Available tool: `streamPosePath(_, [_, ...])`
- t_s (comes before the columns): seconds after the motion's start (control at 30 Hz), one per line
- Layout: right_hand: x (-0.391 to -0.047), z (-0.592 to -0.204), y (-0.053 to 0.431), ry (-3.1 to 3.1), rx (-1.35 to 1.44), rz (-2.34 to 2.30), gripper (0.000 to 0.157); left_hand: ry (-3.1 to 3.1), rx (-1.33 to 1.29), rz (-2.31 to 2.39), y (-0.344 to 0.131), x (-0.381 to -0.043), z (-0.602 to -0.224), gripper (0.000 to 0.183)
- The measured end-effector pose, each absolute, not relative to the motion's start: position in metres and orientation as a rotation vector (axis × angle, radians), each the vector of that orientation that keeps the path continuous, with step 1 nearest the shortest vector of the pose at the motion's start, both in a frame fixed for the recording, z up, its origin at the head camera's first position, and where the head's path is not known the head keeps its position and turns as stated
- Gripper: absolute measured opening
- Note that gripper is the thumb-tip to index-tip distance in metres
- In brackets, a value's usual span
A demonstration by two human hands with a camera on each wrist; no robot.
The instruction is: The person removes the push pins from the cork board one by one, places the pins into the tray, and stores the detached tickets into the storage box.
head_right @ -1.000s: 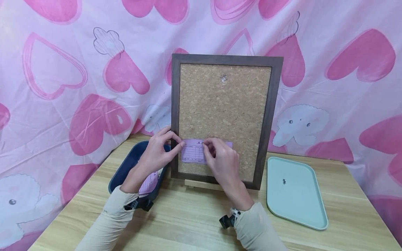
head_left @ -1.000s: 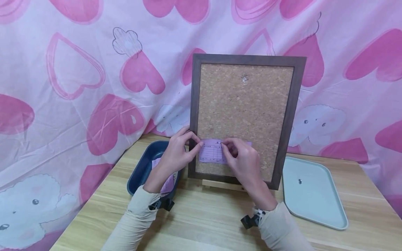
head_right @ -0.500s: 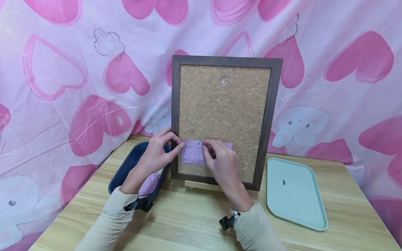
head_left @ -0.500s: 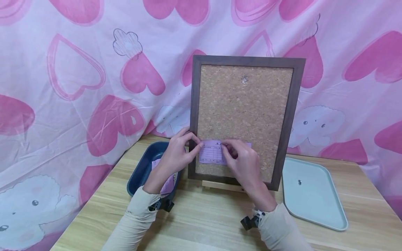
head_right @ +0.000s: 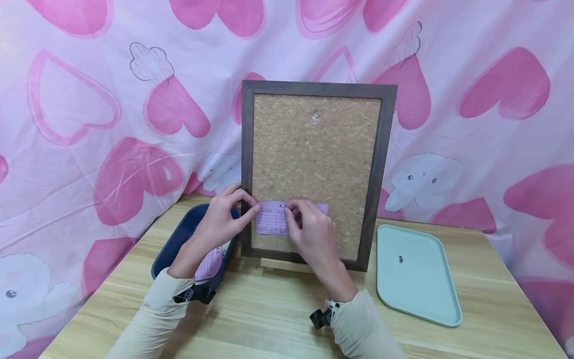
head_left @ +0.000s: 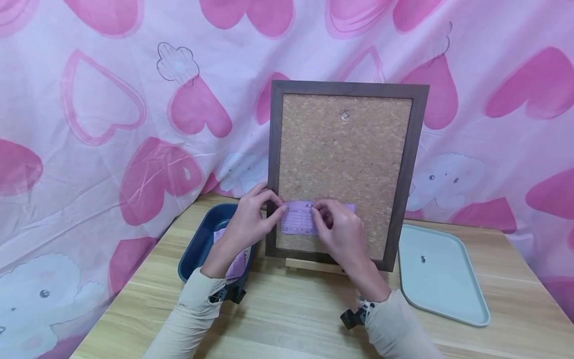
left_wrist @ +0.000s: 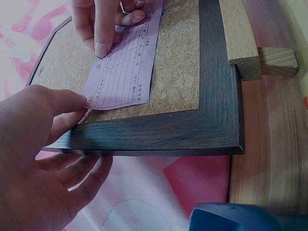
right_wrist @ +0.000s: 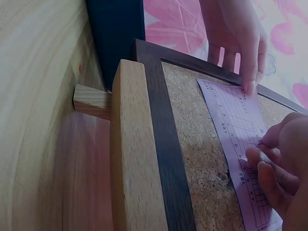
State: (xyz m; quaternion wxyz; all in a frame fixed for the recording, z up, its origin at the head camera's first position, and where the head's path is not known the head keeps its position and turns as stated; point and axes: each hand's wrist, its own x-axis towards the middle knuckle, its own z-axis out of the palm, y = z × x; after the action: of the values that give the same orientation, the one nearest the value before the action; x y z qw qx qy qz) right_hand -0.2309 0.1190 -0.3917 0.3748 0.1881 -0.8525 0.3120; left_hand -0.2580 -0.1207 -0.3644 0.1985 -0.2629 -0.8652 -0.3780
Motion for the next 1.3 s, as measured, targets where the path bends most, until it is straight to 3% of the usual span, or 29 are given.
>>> streamPosePath(1.3, [-0.23,-0.382,0.128,-2.27,0.514,0.826,0.006,-2.373,-0.691,-0.99,-0.12,-0.258,-0.363,0.011])
